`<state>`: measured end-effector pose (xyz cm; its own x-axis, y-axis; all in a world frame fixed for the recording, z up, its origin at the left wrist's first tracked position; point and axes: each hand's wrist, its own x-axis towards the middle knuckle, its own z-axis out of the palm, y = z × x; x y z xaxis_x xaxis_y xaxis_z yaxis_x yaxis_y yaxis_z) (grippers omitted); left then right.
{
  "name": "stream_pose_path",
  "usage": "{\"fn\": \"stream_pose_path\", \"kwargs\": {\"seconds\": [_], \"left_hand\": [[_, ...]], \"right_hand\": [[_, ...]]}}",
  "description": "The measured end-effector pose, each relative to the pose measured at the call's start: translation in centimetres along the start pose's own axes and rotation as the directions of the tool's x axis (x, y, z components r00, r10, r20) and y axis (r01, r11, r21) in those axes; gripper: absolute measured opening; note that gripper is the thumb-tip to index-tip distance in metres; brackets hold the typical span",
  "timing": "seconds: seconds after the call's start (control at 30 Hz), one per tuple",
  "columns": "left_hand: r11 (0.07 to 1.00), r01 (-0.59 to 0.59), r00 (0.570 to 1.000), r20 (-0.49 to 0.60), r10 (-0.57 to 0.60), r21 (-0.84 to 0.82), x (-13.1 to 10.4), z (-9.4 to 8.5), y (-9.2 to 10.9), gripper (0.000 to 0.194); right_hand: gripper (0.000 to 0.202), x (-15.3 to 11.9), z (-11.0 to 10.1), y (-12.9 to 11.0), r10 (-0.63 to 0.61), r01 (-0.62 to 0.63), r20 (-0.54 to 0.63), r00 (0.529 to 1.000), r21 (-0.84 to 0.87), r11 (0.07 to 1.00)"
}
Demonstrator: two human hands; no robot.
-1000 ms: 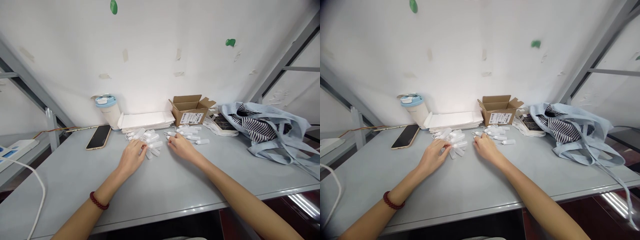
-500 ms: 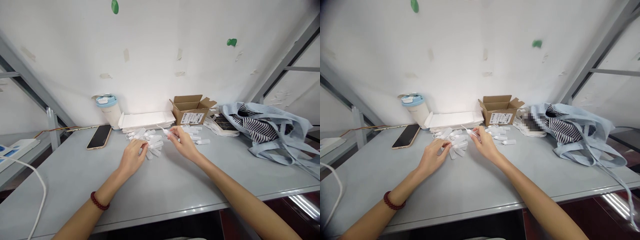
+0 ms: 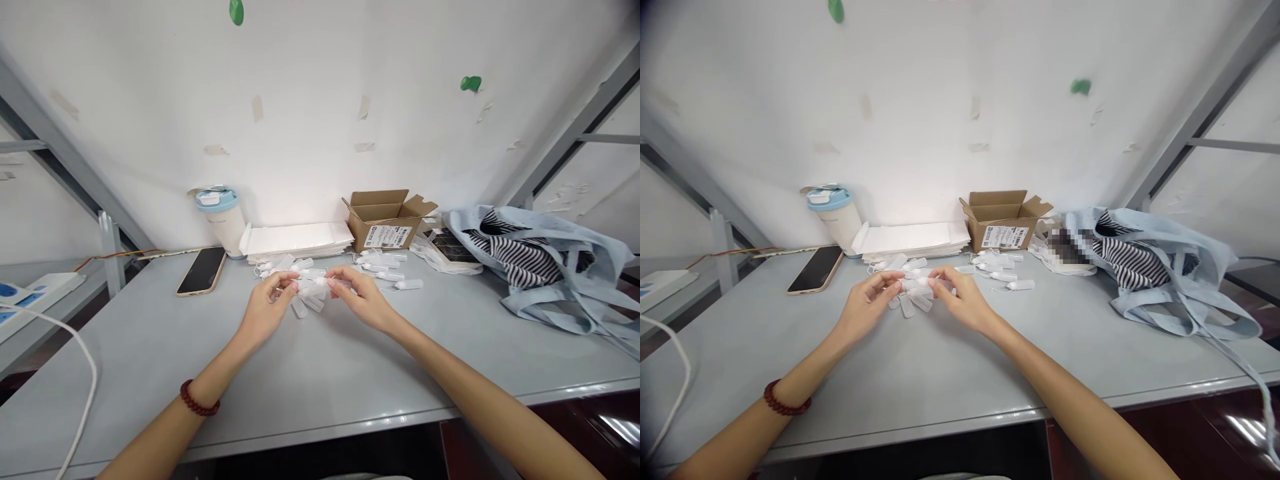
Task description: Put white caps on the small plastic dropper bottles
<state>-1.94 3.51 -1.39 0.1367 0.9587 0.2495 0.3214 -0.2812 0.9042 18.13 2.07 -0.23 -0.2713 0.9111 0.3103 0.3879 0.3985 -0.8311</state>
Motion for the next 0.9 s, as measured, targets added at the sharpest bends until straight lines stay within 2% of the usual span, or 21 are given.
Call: {"fn": "stream_pose_path", "kwargs": {"seconds": [0.1, 0.23, 0.43, 0.53, 0.73, 0.9], "left_hand": [[0.999, 0.031, 1.000, 0.003, -0.031, 0.008, -0.08, 0.16, -0.16, 0.033], [0.999, 0.017, 1.000, -0.008, -0.017, 0.049, -0.15, 0.14, -0.07, 0.037], [0.999, 0.034, 0.998, 0.045, -0.034, 0.011, -0.06, 0.16, -0.33, 0.029], [0.995, -0.008, 0.998, 0.057, 0.003, 0.099, -0.17, 0.19, -0.30, 0.024], [0.948, -0.173, 0.978, 0.161, 0.133, 0.267, -0.64, 0.43, 0.35, 0.020], [0.972, -0.129, 0.975, 0.204, 0.088, 0.198, -0.69, 0.52, 0.51, 0.022]], "right_hand": [[0.024, -0.01, -0.04, -0.08, 0.008, -0.008, -0.010, 1.000, 0.020, 1.000], [0.025, -0.01, -0.06, -0.10, 0.017, -0.017, -0.045, 0.999, -0.003, 1.000], [0.026, 0.02, -0.03, -0.12, 0.032, -0.033, -0.069, 0.997, -0.006, 0.999], [0.027, 0.04, 0.02, -0.13, 0.029, -0.031, -0.075, 0.997, -0.014, 0.999], [0.026, 0.03, 0.11, -0.30, 0.046, -0.045, -0.068, 0.997, 0.008, 0.999], [0.026, 0.03, 0.06, -0.26, 0.082, -0.078, -0.055, 0.995, 0.067, 0.995]]}}
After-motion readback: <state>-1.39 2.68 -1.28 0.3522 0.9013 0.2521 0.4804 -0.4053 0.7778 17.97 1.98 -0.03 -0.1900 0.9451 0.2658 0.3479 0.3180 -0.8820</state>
